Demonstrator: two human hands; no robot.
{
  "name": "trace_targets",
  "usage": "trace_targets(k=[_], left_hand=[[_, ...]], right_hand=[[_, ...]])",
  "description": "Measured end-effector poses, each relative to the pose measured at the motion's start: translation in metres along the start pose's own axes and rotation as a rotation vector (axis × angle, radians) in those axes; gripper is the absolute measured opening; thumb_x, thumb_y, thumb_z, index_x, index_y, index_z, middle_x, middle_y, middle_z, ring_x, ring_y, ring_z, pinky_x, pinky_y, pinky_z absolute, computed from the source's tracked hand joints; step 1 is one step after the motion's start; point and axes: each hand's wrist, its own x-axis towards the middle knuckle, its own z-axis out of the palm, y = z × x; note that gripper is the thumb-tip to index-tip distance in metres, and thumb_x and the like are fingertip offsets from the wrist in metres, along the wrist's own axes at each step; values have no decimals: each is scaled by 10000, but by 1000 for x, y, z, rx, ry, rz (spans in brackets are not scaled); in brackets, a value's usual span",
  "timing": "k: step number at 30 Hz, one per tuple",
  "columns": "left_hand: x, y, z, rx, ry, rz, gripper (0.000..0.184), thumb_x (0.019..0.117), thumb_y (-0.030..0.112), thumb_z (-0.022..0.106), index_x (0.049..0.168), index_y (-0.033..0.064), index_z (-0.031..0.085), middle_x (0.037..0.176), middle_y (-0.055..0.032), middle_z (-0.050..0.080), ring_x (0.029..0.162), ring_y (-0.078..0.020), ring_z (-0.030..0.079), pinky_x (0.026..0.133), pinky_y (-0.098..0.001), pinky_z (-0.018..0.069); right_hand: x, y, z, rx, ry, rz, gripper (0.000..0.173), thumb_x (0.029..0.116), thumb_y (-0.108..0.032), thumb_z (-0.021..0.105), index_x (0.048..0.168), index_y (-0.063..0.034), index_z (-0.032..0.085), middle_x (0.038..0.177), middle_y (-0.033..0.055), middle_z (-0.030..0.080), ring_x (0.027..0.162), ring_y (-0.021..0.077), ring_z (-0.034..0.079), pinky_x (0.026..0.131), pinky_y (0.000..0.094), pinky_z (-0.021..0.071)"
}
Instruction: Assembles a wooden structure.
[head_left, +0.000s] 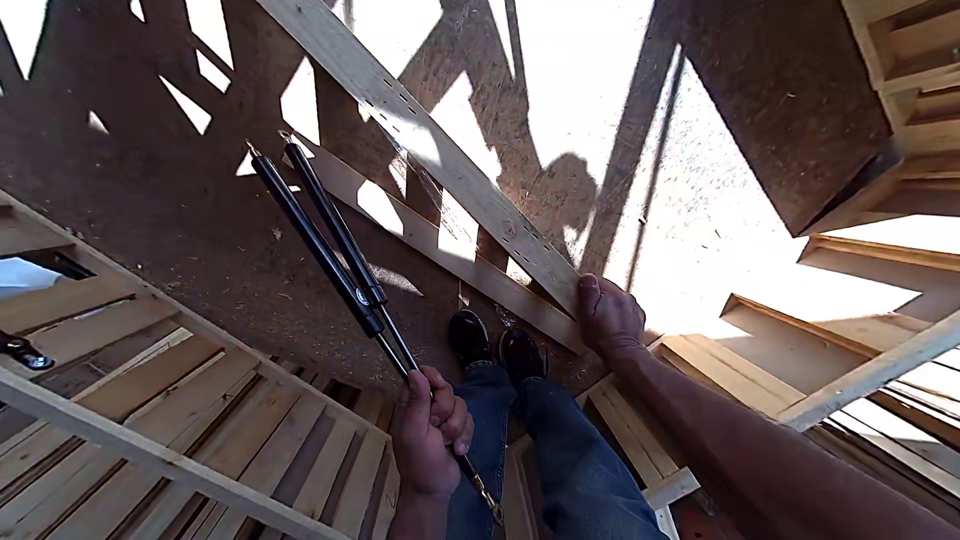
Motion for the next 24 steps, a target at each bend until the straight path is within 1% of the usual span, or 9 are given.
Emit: trace_targets(k=[3, 5, 8, 10, 14, 17, 19, 22, 24], left_hand=[[5, 30, 25, 93, 32, -30, 415, 1125, 386, 288, 987, 72, 520, 534, 36, 360, 350, -59, 387, 337, -219, 424], [-1, 67, 50, 106, 45, -82, 435, 1129, 394, 265, 973, 79, 523, 545, 47, 354, 349, -46, 370, 329, -205, 415], [-16, 116, 71, 50, 49, -176, 474, 1124, 420, 257, 971, 79, 548, 545, 56, 372, 355, -43, 418, 342, -210, 450], [-7, 129, 72, 26, 37, -176, 487, 1123, 433, 246, 972, 81, 547, 546, 56, 374, 360, -46, 431, 349, -214, 459], [40, 133, 57, 77, 83, -159, 480, 1128, 428, 234, 940, 89, 517, 549, 50, 352, 355, -43, 388, 333, -205, 427], [64, 174, 52, -130, -35, -307, 471, 1114, 454, 309, 957, 92, 566, 575, 49, 439, 385, -27, 477, 369, -172, 465], [80, 200, 51, -169, -76, -359, 469, 1108, 459, 322, 955, 91, 568, 583, 44, 457, 392, -24, 490, 372, -163, 468], [81, 212, 56, -63, -37, -285, 486, 1117, 463, 275, 924, 100, 534, 561, 53, 429, 370, -15, 452, 349, -155, 435], [77, 212, 59, 21, -4, -202, 476, 1121, 458, 269, 927, 100, 515, 546, 52, 408, 357, -18, 423, 332, -159, 408]], right_hand=[[0, 4, 0, -32, 0, 0, 840, 1028, -625, 0, 868, -99, 636, 857, 143, 688, 839, 384, 701, 623, 599, 520], [6, 3, -4, -30, -10, -5, 810, 1049, -587, 37, 907, -89, 660, 886, 158, 706, 878, 397, 709, 665, 618, 525], [0, 4, -4, -8, -18, 16, 796, 1061, -573, 62, 933, -76, 671, 892, 188, 711, 888, 434, 706, 673, 642, 513], [-1, 5, 0, -11, 41, 7, 818, 1039, -603, 40, 915, -93, 667, 850, 174, 708, 844, 424, 709, 627, 629, 508], [4, -1, 2, -27, 96, -7, 791, 1033, -556, 73, 970, -76, 699, 883, 193, 726, 866, 439, 718, 643, 638, 506], [-4, 1, 6, -46, 153, 4, 776, 1023, -562, 97, 949, -86, 705, 891, 175, 736, 850, 413, 725, 634, 630, 503], [-1, 0, 7, -59, 224, 2, 790, 1020, -586, 98, 921, -98, 711, 874, 165, 743, 846, 399, 736, 631, 615, 514], [-4, -3, 7, -35, 233, -5, 795, 1024, -590, 102, 927, -92, 713, 882, 184, 737, 864, 419, 730, 652, 630, 519], [-6, -6, 1, -14, 199, -9, 744, 1039, -539, 152, 958, -66, 721, 919, 209, 743, 900, 442, 729, 691, 651, 523]])
